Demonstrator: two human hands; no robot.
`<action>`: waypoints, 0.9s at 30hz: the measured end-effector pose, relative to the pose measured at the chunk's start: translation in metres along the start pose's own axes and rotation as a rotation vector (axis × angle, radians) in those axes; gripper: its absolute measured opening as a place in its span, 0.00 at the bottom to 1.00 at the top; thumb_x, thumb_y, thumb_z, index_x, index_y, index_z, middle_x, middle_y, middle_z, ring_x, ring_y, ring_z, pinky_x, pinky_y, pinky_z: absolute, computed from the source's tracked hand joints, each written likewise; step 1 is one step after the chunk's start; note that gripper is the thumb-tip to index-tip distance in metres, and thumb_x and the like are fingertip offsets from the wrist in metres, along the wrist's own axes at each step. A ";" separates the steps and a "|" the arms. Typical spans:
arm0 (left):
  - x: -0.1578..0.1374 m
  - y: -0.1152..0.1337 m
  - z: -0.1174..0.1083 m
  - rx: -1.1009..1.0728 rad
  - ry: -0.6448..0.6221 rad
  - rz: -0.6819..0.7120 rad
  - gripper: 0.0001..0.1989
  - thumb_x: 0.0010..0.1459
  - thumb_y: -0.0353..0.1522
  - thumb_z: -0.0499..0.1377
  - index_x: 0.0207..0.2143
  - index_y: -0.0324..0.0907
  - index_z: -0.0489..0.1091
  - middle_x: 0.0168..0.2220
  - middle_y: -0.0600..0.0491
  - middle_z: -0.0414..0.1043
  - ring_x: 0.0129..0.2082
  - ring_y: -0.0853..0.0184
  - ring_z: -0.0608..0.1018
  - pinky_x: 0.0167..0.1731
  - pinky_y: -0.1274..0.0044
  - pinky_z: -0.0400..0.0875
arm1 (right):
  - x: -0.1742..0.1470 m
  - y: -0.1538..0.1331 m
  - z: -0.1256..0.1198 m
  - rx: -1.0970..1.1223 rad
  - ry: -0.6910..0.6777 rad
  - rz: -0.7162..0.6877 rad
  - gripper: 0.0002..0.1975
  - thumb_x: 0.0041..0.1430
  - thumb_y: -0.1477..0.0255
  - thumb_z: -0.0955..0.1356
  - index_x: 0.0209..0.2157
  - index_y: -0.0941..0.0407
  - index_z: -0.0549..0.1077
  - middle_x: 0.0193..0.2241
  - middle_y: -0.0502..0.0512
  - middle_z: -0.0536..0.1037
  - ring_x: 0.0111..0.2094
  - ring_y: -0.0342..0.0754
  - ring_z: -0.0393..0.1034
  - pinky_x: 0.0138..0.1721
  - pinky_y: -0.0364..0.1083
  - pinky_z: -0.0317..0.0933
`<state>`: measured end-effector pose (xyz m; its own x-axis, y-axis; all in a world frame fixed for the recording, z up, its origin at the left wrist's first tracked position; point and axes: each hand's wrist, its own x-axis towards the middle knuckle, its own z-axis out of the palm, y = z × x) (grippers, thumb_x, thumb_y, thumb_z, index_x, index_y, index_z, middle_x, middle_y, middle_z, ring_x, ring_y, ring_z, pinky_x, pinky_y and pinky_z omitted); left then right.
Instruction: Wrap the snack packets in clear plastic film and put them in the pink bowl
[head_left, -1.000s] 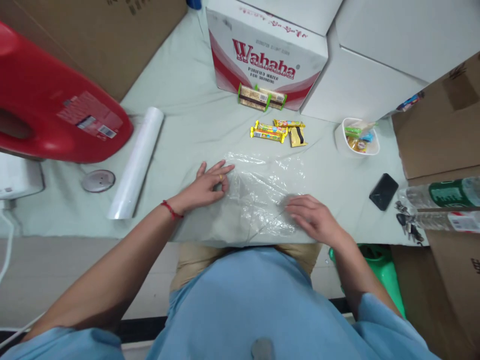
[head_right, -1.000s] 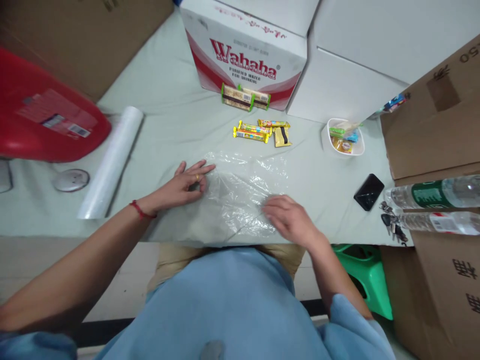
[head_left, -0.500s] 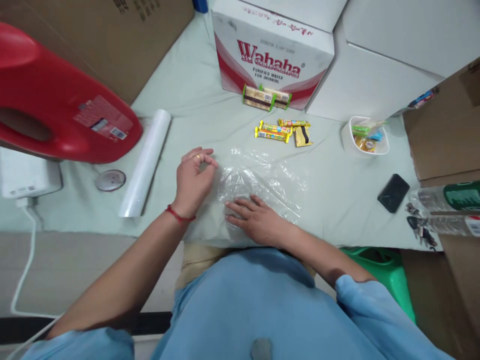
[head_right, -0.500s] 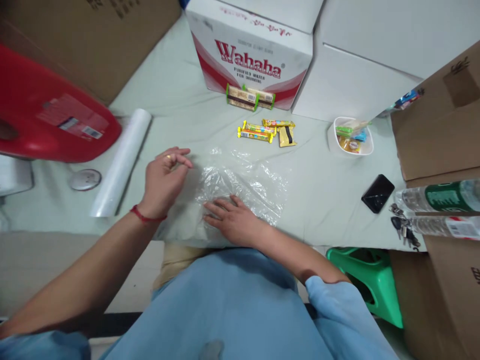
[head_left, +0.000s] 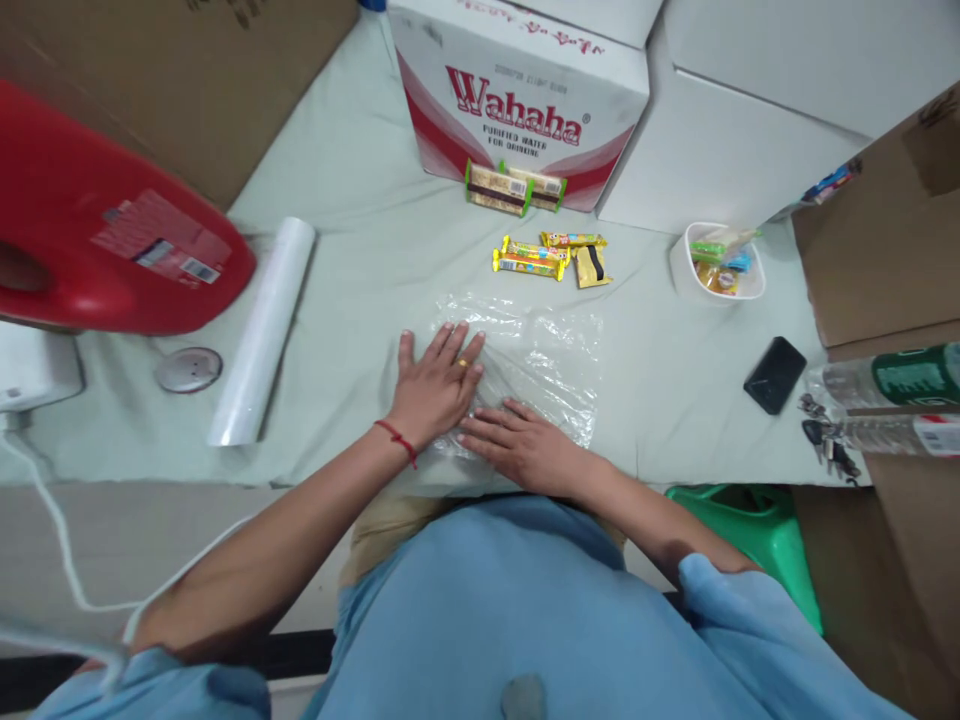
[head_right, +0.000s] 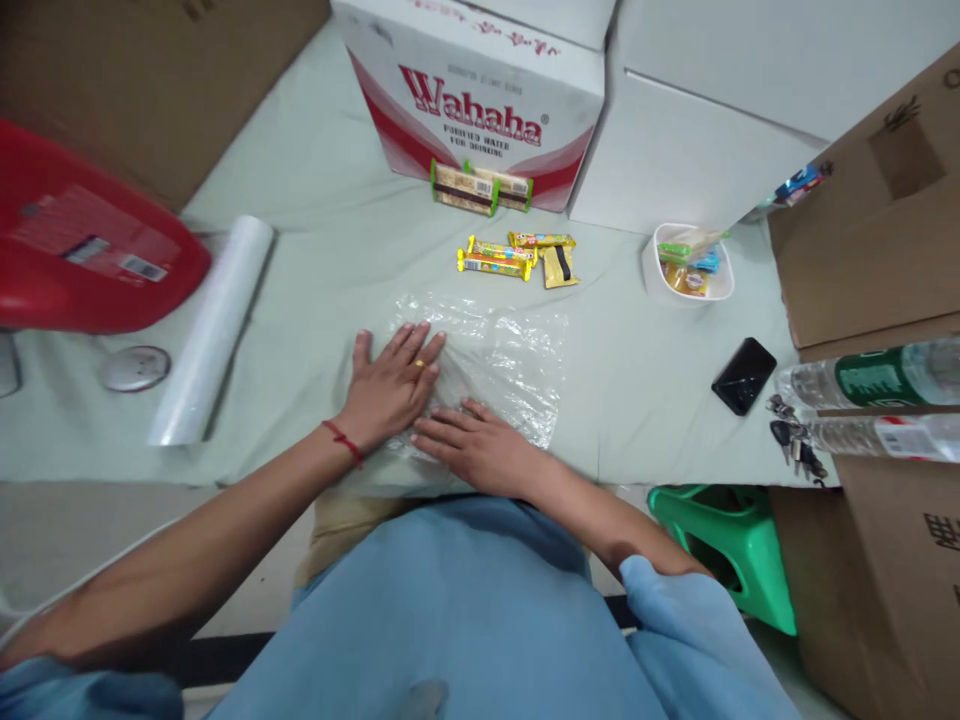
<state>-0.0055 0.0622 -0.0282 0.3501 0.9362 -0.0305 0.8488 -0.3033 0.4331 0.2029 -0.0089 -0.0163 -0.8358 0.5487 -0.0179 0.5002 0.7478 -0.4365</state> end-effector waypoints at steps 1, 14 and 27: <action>-0.004 -0.006 0.001 0.009 0.008 0.016 0.29 0.75 0.42 0.43 0.75 0.55 0.56 0.79 0.48 0.49 0.78 0.52 0.55 0.73 0.42 0.27 | -0.012 0.001 0.001 0.019 0.008 0.021 0.25 0.77 0.69 0.64 0.72 0.50 0.66 0.74 0.56 0.64 0.75 0.53 0.55 0.76 0.62 0.48; -0.019 -0.025 -0.003 0.054 -0.062 0.082 0.33 0.73 0.50 0.47 0.77 0.56 0.51 0.79 0.46 0.46 0.78 0.49 0.54 0.71 0.41 0.21 | -0.127 0.050 -0.051 0.191 0.233 0.353 0.17 0.76 0.66 0.65 0.59 0.48 0.79 0.56 0.58 0.83 0.58 0.56 0.78 0.59 0.62 0.74; -0.024 -0.018 -0.002 0.029 -0.007 0.072 0.32 0.73 0.47 0.50 0.76 0.58 0.52 0.79 0.48 0.48 0.79 0.53 0.53 0.74 0.44 0.25 | 0.094 0.214 -0.144 -0.398 0.376 0.728 0.16 0.73 0.71 0.60 0.52 0.57 0.77 0.52 0.65 0.80 0.55 0.64 0.71 0.53 0.59 0.68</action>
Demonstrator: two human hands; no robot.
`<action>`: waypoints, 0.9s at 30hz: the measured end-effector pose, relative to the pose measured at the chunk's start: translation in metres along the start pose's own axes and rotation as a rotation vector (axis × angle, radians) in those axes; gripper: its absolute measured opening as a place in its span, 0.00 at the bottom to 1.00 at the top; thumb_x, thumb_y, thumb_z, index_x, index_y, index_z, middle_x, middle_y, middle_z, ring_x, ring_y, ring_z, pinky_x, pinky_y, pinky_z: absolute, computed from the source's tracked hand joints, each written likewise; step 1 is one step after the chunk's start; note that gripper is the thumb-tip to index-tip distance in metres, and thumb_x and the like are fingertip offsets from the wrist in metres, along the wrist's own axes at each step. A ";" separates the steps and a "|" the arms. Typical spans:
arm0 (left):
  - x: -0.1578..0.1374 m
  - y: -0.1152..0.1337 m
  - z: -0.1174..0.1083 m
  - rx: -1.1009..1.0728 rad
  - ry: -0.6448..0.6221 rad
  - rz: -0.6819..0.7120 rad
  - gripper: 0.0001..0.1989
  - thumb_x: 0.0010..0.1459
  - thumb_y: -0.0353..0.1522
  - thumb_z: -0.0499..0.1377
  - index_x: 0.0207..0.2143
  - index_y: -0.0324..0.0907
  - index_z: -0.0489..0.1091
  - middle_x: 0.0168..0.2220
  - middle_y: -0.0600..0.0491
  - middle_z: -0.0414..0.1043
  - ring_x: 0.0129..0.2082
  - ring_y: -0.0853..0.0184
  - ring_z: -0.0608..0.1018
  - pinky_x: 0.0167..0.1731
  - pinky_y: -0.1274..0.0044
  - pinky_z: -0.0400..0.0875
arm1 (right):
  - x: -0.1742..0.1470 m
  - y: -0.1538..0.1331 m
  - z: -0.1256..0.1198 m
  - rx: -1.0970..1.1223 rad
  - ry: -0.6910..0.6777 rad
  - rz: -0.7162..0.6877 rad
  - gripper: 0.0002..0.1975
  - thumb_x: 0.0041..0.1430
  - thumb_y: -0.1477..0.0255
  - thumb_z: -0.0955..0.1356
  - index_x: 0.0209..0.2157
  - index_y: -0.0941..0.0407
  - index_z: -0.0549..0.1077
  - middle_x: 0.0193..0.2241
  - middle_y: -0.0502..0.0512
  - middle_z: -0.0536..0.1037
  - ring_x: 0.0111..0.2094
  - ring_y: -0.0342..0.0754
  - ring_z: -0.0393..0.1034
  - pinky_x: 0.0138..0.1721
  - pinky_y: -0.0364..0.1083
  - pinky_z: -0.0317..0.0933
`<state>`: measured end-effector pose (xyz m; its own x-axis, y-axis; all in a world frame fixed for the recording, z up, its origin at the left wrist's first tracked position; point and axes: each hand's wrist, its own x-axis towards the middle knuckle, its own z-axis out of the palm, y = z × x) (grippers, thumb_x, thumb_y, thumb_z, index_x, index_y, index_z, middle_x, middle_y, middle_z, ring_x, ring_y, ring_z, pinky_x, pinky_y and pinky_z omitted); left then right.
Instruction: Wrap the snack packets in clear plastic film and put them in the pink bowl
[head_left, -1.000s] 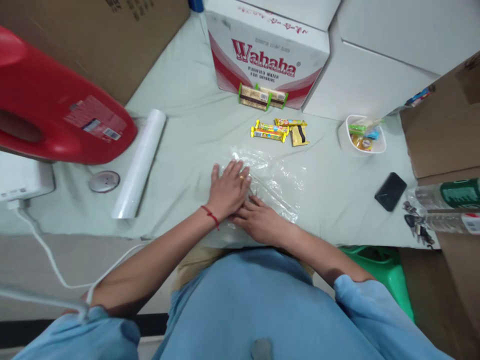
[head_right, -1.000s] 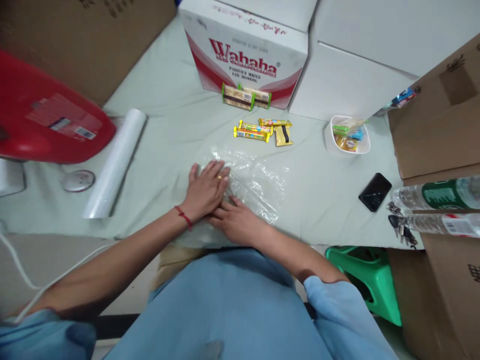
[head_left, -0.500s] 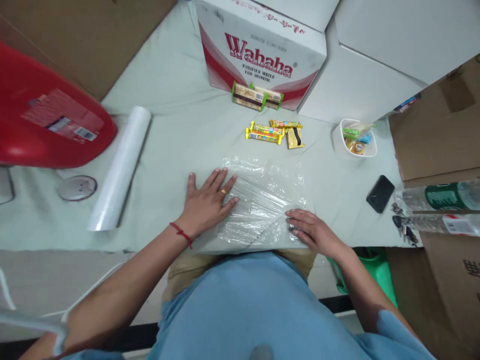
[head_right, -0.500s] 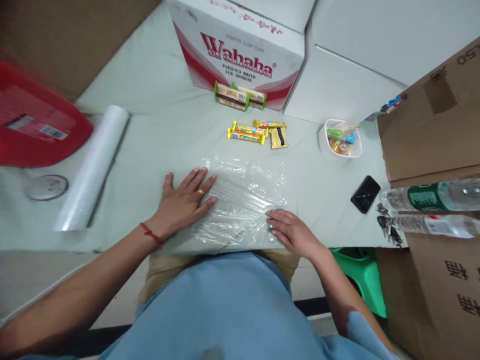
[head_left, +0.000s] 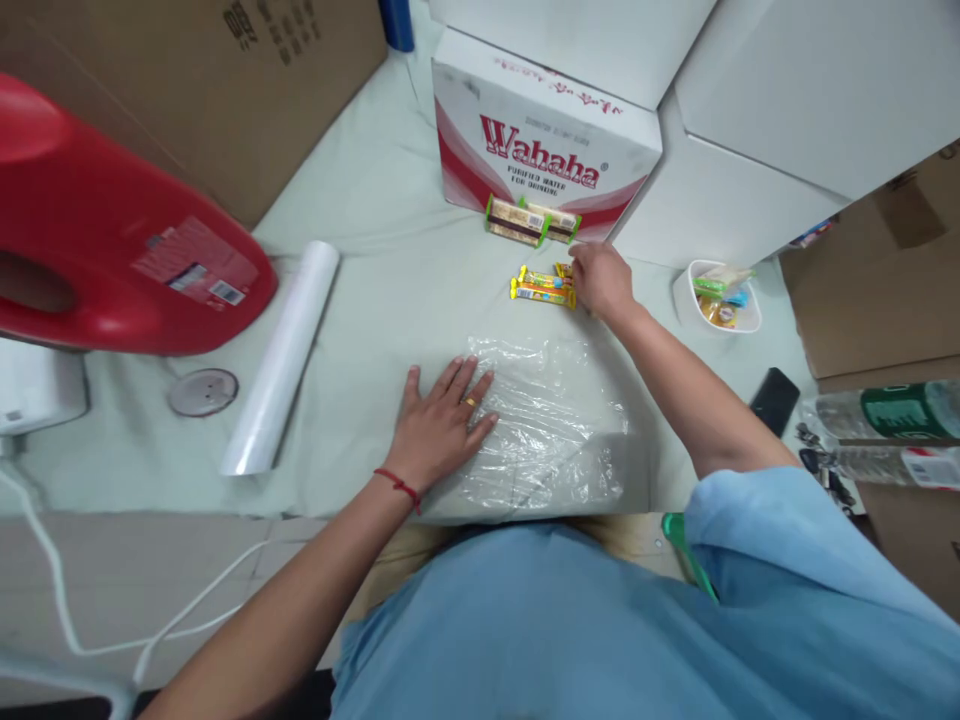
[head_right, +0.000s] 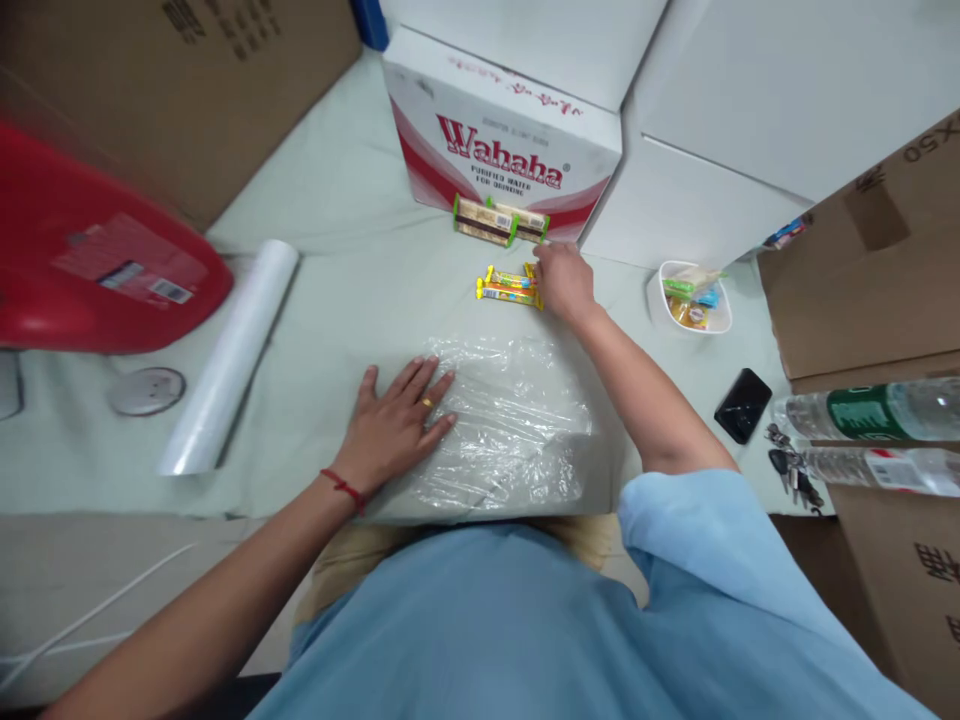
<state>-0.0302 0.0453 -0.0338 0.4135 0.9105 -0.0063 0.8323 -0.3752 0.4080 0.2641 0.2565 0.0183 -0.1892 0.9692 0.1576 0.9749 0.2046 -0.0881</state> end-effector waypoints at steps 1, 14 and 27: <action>0.000 0.000 0.000 0.000 -0.003 -0.002 0.32 0.73 0.47 0.50 0.76 0.58 0.52 0.79 0.48 0.48 0.78 0.53 0.54 0.74 0.44 0.25 | 0.018 -0.009 0.002 -0.025 0.014 0.005 0.16 0.75 0.70 0.60 0.52 0.58 0.76 0.54 0.66 0.79 0.56 0.63 0.70 0.53 0.58 0.68; -0.002 -0.003 0.001 0.045 0.043 0.036 0.30 0.74 0.46 0.51 0.75 0.53 0.57 0.78 0.46 0.52 0.77 0.52 0.57 0.75 0.44 0.28 | 0.087 -0.054 0.036 -0.015 0.000 -0.012 0.26 0.81 0.72 0.48 0.59 0.72 0.67 0.59 0.66 0.70 0.62 0.57 0.68 0.56 0.50 0.62; -0.002 -0.003 0.003 0.101 0.080 0.054 0.29 0.74 0.44 0.52 0.74 0.51 0.59 0.77 0.44 0.54 0.76 0.51 0.60 0.74 0.43 0.34 | 0.086 0.000 0.025 -0.003 0.058 0.000 0.15 0.80 0.65 0.62 0.53 0.63 0.69 0.55 0.69 0.71 0.59 0.57 0.58 0.60 0.59 0.54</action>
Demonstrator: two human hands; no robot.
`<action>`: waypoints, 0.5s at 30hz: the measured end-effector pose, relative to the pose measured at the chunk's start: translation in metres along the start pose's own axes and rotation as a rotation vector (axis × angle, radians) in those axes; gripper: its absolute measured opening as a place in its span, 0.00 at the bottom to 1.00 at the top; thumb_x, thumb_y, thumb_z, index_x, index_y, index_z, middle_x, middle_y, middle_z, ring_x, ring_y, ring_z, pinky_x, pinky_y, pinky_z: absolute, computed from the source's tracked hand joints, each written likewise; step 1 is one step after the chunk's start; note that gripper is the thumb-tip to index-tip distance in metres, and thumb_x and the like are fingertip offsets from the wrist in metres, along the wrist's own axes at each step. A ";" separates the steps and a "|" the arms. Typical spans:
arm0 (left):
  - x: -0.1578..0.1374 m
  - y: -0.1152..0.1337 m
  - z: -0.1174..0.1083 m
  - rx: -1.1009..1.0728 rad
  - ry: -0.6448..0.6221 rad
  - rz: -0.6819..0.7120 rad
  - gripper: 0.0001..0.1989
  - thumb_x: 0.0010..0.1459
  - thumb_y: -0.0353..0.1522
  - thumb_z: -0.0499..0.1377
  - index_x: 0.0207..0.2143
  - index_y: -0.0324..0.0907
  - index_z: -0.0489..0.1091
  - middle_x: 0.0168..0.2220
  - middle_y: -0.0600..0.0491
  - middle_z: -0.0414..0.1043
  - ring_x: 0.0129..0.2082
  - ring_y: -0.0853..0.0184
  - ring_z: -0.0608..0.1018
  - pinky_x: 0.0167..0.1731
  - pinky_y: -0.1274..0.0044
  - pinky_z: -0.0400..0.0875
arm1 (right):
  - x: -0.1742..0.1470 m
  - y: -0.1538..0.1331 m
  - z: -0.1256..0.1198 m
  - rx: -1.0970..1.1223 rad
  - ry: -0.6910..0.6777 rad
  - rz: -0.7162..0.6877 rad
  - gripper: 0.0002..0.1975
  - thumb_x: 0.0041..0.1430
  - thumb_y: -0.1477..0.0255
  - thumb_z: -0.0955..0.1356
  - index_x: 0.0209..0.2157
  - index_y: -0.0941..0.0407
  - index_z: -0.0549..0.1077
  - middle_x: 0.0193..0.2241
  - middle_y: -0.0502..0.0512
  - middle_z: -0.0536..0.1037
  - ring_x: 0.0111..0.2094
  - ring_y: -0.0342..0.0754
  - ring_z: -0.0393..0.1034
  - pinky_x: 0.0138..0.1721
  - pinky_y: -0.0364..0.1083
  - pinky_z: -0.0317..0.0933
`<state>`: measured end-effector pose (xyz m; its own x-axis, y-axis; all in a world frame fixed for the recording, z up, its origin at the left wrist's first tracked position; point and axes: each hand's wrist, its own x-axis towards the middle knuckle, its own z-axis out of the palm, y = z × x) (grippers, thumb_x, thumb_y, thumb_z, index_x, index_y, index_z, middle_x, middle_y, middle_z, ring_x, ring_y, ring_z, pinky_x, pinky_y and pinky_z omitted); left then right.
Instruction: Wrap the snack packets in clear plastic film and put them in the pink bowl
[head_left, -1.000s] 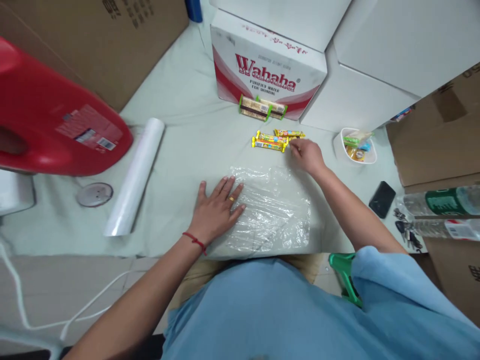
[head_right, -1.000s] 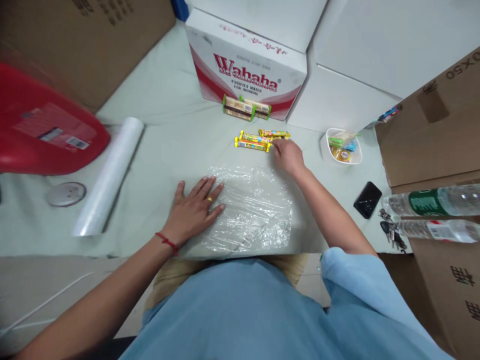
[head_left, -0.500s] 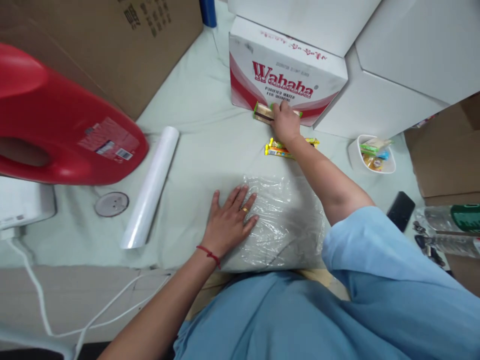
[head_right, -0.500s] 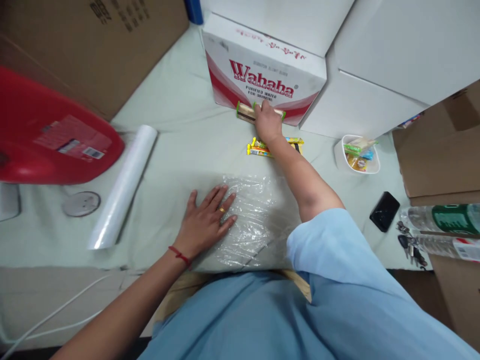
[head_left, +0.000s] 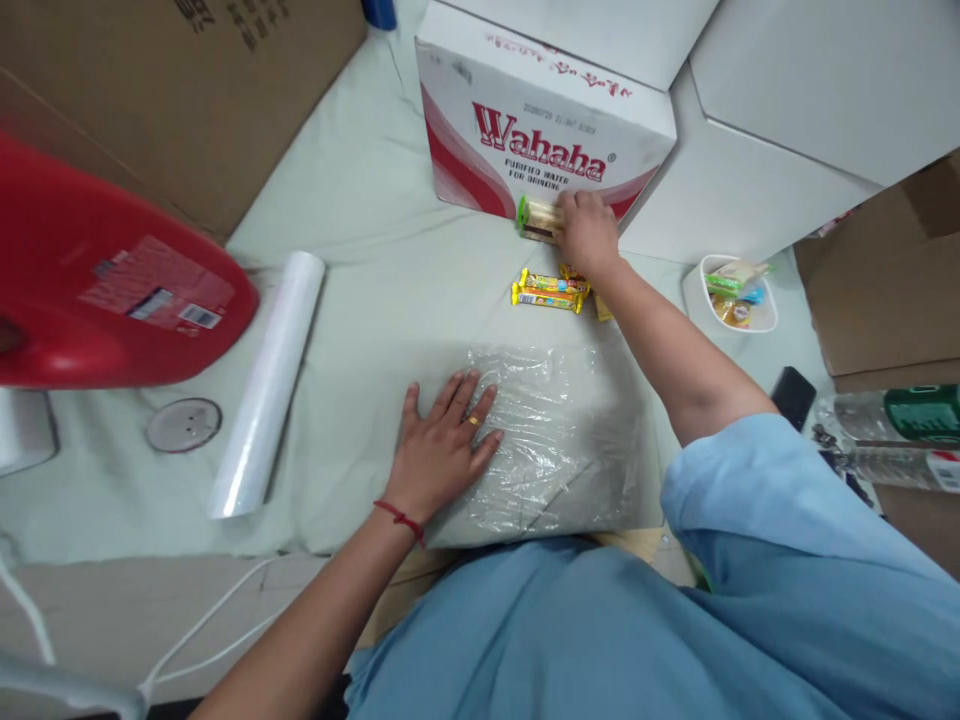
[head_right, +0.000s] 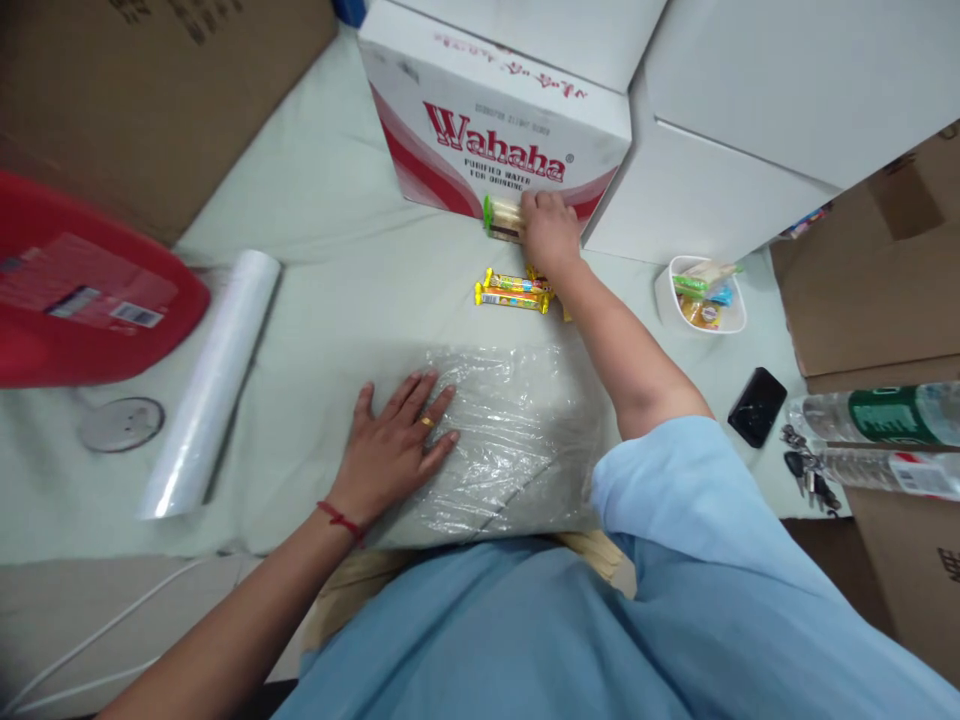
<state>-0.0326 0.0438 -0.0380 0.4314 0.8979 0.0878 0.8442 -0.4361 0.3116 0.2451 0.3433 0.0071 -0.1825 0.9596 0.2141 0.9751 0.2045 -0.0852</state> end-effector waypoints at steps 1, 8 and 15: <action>0.000 0.000 0.000 0.002 -0.004 0.000 0.29 0.74 0.44 0.52 0.74 0.51 0.60 0.77 0.44 0.54 0.76 0.51 0.60 0.74 0.43 0.33 | 0.001 -0.003 0.003 0.000 -0.018 0.031 0.15 0.78 0.66 0.63 0.54 0.64 0.69 0.55 0.69 0.71 0.59 0.58 0.59 0.60 0.59 0.55; 0.000 0.000 0.001 0.022 -0.020 -0.010 0.29 0.74 0.45 0.51 0.74 0.51 0.59 0.77 0.45 0.53 0.77 0.53 0.59 0.74 0.44 0.32 | -0.013 -0.015 -0.017 0.077 0.012 0.020 0.16 0.76 0.65 0.65 0.49 0.66 0.73 0.57 0.71 0.71 0.61 0.60 0.57 0.61 0.61 0.54; 0.001 0.001 0.000 -0.007 -0.015 -0.025 0.36 0.73 0.45 0.50 0.78 0.48 0.47 0.77 0.43 0.53 0.76 0.52 0.60 0.74 0.44 0.32 | -0.117 -0.018 -0.095 0.546 -0.475 -0.130 0.15 0.62 0.62 0.75 0.45 0.56 0.77 0.35 0.53 0.78 0.37 0.50 0.71 0.39 0.48 0.64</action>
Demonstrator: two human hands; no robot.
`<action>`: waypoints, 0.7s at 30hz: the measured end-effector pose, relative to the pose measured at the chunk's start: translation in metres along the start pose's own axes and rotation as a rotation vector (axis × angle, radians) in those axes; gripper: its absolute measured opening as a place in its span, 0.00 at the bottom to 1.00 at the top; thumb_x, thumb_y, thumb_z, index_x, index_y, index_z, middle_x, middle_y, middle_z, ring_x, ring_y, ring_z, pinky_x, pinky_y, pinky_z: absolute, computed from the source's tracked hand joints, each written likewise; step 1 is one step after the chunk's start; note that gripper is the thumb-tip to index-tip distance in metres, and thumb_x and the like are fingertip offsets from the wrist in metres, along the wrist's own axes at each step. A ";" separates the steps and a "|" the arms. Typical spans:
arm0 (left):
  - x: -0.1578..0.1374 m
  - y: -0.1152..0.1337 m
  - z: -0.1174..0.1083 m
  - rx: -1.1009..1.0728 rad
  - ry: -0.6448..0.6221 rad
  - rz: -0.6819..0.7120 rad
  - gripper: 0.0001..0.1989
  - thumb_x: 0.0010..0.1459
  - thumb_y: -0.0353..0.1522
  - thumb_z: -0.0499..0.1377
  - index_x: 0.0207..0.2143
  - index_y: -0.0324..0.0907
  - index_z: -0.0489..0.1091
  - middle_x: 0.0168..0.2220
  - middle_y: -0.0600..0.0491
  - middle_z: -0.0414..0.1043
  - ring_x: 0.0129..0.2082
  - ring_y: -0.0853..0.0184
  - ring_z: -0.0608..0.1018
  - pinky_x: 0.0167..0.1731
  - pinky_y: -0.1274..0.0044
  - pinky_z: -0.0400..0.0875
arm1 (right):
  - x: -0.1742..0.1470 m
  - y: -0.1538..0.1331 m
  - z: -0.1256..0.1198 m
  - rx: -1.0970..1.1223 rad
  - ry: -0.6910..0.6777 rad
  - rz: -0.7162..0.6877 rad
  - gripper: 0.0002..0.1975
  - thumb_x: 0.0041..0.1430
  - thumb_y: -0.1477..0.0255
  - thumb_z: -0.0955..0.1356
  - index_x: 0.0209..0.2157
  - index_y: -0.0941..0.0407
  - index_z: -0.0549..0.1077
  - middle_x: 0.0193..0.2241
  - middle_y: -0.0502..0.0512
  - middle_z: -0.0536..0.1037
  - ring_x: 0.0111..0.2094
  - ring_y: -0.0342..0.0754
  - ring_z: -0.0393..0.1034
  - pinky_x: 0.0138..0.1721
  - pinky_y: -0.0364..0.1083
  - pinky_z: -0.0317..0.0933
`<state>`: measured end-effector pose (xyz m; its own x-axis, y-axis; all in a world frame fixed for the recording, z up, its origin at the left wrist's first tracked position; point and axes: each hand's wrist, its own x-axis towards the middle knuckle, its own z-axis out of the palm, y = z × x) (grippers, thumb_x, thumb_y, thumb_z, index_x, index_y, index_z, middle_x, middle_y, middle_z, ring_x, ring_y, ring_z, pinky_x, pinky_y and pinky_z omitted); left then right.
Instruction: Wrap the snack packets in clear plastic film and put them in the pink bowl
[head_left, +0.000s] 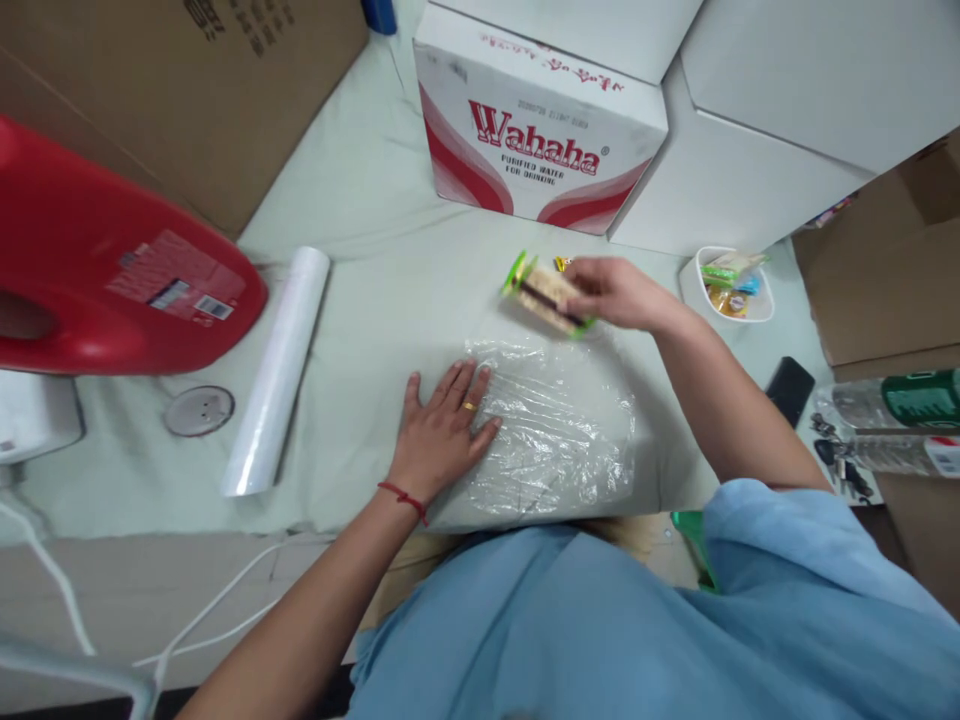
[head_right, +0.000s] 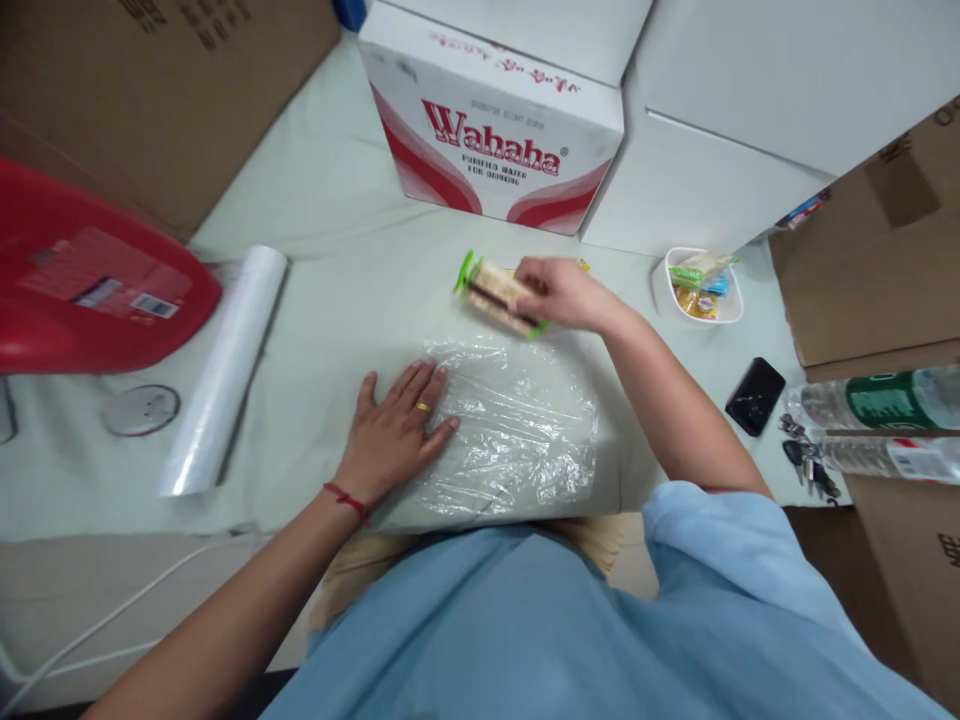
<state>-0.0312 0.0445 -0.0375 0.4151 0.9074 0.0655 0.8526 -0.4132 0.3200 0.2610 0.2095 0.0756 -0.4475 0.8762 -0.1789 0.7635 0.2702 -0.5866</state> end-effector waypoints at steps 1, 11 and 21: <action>0.000 0.000 0.000 0.000 -0.002 0.000 0.36 0.73 0.45 0.50 0.78 0.47 0.46 0.77 0.43 0.53 0.76 0.52 0.60 0.74 0.44 0.32 | -0.020 -0.005 0.005 0.094 -0.140 -0.014 0.15 0.62 0.61 0.74 0.45 0.56 0.77 0.33 0.51 0.78 0.34 0.49 0.70 0.37 0.47 0.63; 0.002 0.003 -0.001 0.058 -0.054 -0.011 0.33 0.74 0.46 0.47 0.77 0.48 0.52 0.78 0.43 0.50 0.77 0.52 0.57 0.74 0.44 0.32 | -0.075 -0.023 0.064 -0.206 -0.346 -0.060 0.11 0.67 0.68 0.70 0.48 0.55 0.81 0.47 0.61 0.82 0.46 0.57 0.74 0.48 0.51 0.64; 0.002 0.002 0.000 0.047 -0.035 -0.005 0.33 0.74 0.47 0.46 0.76 0.47 0.53 0.78 0.43 0.51 0.77 0.52 0.58 0.74 0.44 0.30 | -0.095 -0.027 0.100 -0.436 -0.139 -0.176 0.27 0.62 0.72 0.75 0.62 0.55 0.72 0.54 0.64 0.78 0.60 0.65 0.63 0.58 0.58 0.60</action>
<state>-0.0285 0.0452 -0.0366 0.4214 0.9064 0.0304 0.8682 -0.4129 0.2752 0.2365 0.0791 0.0300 -0.6226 0.7487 -0.2278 0.7812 0.5775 -0.2371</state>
